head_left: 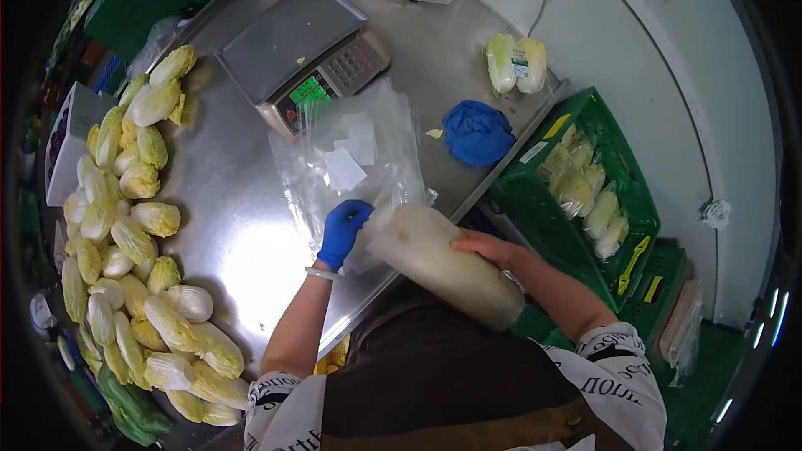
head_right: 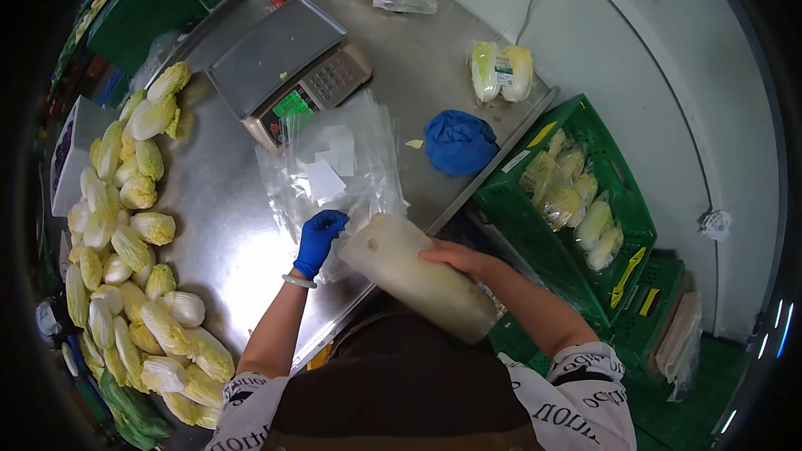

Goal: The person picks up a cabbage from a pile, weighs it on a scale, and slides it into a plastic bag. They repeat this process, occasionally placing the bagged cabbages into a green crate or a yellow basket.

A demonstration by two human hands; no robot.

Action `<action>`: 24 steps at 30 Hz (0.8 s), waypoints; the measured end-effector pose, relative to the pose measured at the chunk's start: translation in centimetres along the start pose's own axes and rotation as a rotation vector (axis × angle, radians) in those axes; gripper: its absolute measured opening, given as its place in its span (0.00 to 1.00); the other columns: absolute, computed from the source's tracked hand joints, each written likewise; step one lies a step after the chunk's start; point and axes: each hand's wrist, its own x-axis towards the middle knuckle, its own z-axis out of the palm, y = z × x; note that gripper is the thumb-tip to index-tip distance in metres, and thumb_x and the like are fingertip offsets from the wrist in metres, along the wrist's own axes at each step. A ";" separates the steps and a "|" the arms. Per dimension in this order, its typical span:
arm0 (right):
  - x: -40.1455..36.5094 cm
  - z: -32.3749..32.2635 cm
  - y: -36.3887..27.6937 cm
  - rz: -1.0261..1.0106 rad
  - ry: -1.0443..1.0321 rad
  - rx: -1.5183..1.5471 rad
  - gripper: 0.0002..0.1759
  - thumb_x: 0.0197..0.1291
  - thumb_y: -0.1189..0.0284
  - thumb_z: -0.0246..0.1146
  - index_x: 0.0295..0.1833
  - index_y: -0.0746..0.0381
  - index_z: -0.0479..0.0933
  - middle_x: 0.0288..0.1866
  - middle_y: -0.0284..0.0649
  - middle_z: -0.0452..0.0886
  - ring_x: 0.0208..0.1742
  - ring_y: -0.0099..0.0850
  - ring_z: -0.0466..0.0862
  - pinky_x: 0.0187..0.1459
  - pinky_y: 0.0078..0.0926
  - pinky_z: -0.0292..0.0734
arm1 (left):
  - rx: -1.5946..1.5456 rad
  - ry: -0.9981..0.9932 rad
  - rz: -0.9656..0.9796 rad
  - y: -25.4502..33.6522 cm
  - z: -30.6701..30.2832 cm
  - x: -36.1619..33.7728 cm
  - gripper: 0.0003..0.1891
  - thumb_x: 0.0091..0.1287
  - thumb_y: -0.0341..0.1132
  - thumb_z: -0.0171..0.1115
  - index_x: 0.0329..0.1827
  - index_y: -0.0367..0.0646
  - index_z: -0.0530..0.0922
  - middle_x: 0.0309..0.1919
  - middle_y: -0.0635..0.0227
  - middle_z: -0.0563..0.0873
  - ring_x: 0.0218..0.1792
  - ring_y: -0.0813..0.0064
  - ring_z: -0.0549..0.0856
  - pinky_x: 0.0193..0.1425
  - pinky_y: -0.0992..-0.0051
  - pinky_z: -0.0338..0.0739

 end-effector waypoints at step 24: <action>4.8 10.4 -6.7 -0.522 0.466 -0.071 0.43 0.61 0.59 0.65 0.73 0.68 0.56 0.66 0.57 0.69 0.66 0.44 0.72 0.67 0.36 0.64 | -0.840 0.058 -0.359 12.4 6.0 -9.0 0.29 0.73 0.48 0.52 0.70 0.39 0.63 0.62 0.60 0.75 0.60 0.66 0.76 0.68 0.67 0.68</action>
